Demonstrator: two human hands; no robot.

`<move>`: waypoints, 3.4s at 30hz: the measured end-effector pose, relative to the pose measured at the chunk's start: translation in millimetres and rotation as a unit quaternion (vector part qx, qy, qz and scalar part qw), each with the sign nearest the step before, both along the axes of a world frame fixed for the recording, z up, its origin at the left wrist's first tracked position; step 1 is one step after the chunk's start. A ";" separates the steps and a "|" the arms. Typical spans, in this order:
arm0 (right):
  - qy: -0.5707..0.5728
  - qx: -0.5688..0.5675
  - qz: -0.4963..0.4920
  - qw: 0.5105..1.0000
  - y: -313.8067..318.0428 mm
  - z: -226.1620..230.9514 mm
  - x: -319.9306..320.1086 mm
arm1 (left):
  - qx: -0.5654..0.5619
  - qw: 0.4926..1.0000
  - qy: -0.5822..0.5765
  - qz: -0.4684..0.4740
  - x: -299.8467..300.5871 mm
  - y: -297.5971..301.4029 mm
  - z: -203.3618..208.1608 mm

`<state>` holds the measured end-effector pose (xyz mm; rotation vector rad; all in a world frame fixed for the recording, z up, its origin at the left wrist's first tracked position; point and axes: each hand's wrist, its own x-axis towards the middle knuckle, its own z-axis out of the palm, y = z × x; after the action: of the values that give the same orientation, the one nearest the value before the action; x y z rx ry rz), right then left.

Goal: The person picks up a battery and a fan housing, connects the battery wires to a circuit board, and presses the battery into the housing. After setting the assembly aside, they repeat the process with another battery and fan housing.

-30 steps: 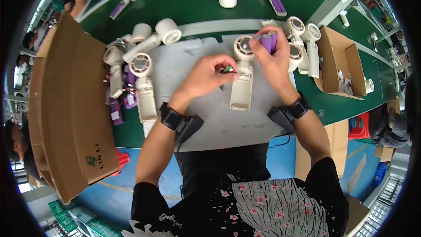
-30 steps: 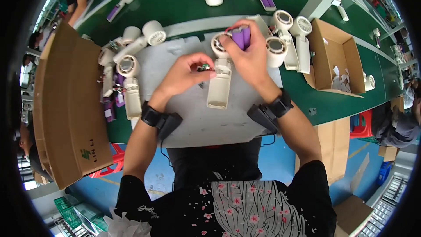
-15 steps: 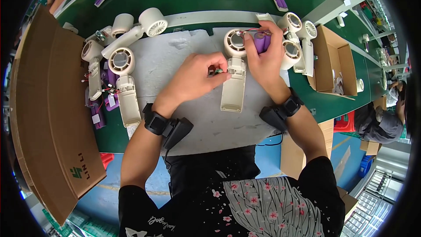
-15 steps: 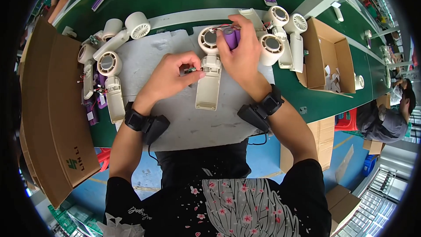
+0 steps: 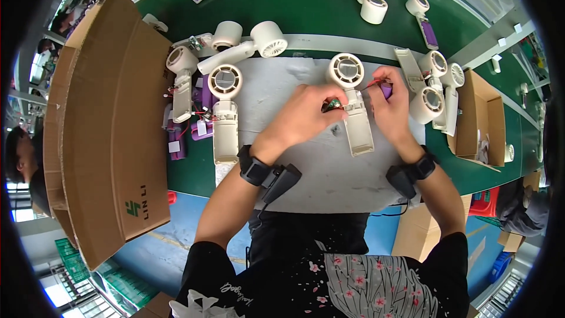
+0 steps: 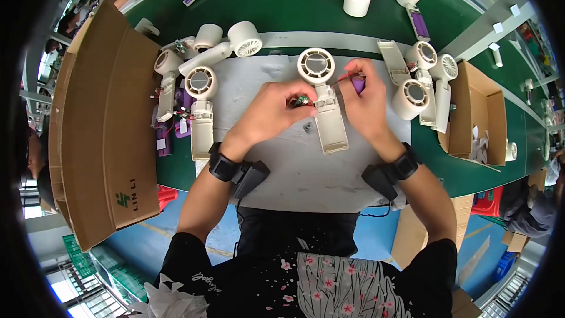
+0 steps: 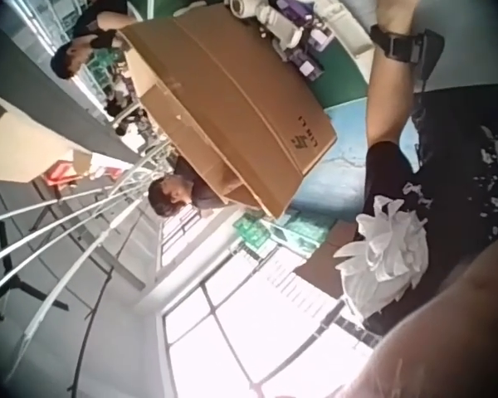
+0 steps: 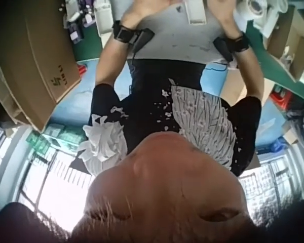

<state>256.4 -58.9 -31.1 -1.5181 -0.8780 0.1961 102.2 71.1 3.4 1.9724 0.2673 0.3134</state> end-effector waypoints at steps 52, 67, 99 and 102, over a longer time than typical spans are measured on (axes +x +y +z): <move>-0.250 -0.144 0.142 0.947 -22.9 25.4 -31.5 | 0.031 0.999 -0.025 -0.034 -9.6 6.7 0.8; -0.137 -0.117 0.153 0.972 -24.9 31.4 -28.2 | -0.175 0.980 0.074 -0.054 -8.4 0.6 4.2; -0.248 -0.101 0.114 0.957 -24.0 28.6 -24.5 | -0.257 0.965 0.043 0.014 -5.9 3.0 -1.4; -0.232 -0.107 0.110 0.961 -22.0 29.3 -25.7 | -0.274 0.961 0.039 0.018 -6.2 2.8 0.7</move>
<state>230.7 -80.9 -1.8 -1.6971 -1.4406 0.0967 96.0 73.9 4.1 1.4348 0.3945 0.1593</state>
